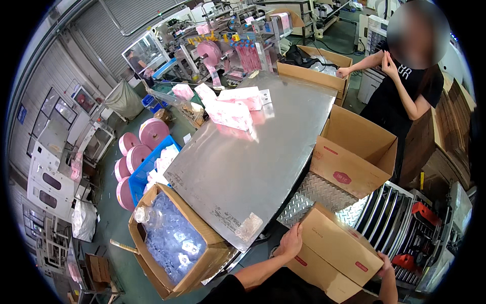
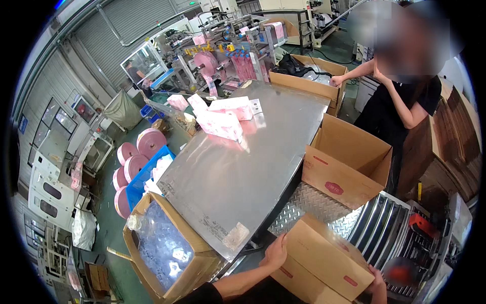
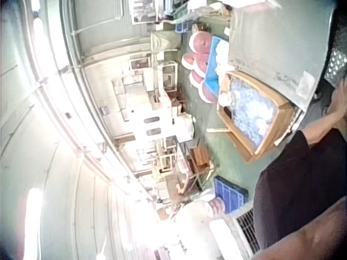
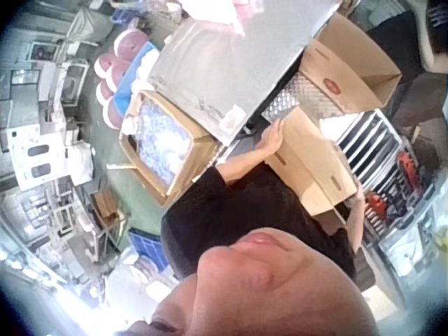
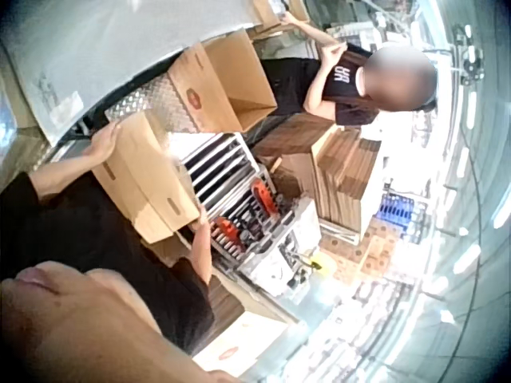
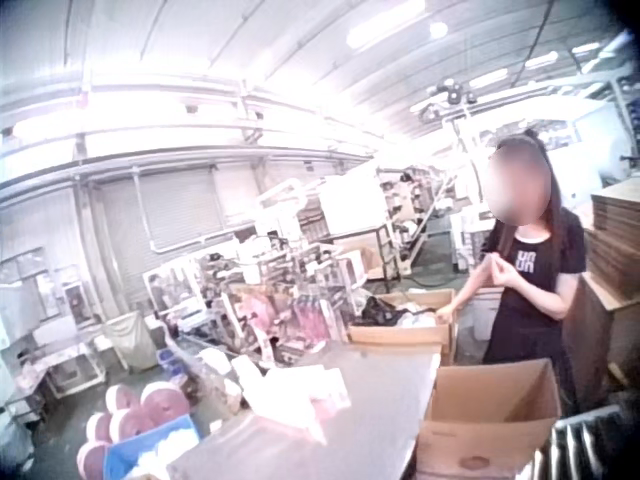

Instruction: The person packs pink and blue packages into cardboard boxes by hand, then places the boxes on a conveyor belt and organizes additional products on a workspace.

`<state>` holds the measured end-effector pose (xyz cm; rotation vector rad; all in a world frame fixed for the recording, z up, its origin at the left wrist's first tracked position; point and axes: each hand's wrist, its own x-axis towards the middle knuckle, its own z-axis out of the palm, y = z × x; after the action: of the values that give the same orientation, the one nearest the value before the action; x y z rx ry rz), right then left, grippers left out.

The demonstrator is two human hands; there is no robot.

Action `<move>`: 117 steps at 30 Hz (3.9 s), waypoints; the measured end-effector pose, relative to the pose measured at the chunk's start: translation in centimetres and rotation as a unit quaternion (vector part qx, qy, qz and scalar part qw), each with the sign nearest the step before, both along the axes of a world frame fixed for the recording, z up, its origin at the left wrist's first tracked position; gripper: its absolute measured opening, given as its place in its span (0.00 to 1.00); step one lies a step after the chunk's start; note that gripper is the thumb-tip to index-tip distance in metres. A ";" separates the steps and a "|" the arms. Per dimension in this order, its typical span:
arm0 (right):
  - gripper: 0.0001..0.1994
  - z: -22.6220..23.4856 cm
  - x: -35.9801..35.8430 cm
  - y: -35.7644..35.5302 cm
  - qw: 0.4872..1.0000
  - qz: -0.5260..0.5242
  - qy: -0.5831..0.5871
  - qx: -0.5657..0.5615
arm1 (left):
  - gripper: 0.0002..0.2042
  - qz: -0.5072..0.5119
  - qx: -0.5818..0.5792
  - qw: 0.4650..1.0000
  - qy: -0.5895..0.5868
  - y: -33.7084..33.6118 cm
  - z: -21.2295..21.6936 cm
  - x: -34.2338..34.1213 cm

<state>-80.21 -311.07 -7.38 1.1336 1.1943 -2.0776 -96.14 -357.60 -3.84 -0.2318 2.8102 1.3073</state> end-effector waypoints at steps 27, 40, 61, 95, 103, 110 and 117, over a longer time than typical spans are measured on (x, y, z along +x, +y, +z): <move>0.23 12.1 1.8 -0.5 0.915 -0.076 0.123 0.378 | 0.16 -0.179 0.253 0.887 -0.341 -1.7 -22.6 -16.1; 0.21 1.3 -2.8 -5.3 0.907 0.091 0.112 0.395 | 0.23 -0.137 -0.113 0.978 -0.106 0.0 -0.3 -17.3; 0.25 3.9 -8.7 -14.2 0.903 0.196 0.077 0.375 | 0.16 -0.281 -0.097 0.923 0.244 -4.9 4.4 -25.0; 0.34 15.8 -66.7 -57.0 0.176 0.643 0.466 0.582 | 0.35 0.043 -0.289 0.950 0.114 -47.4 5.9 -42.4; 0.36 12.7 -58.5 -66.9 0.421 0.520 0.510 0.541 | 0.34 0.168 -0.297 0.940 0.010 -37.2 7.5 -27.3; 0.33 12.8 -60.4 -69.8 0.362 0.656 0.596 0.289 | 0.34 0.280 -0.353 0.891 0.052 -38.9 7.7 -19.5; 0.42 8.7 -59.8 -70.7 0.467 0.578 0.571 0.350 | 0.31 0.059 -0.297 0.950 0.072 -39.8 5.9 -18.6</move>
<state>-140.04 -381.81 1.33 -1.1674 2.4264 -0.8542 -114.72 -397.38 2.05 -0.3300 3.2856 0.4607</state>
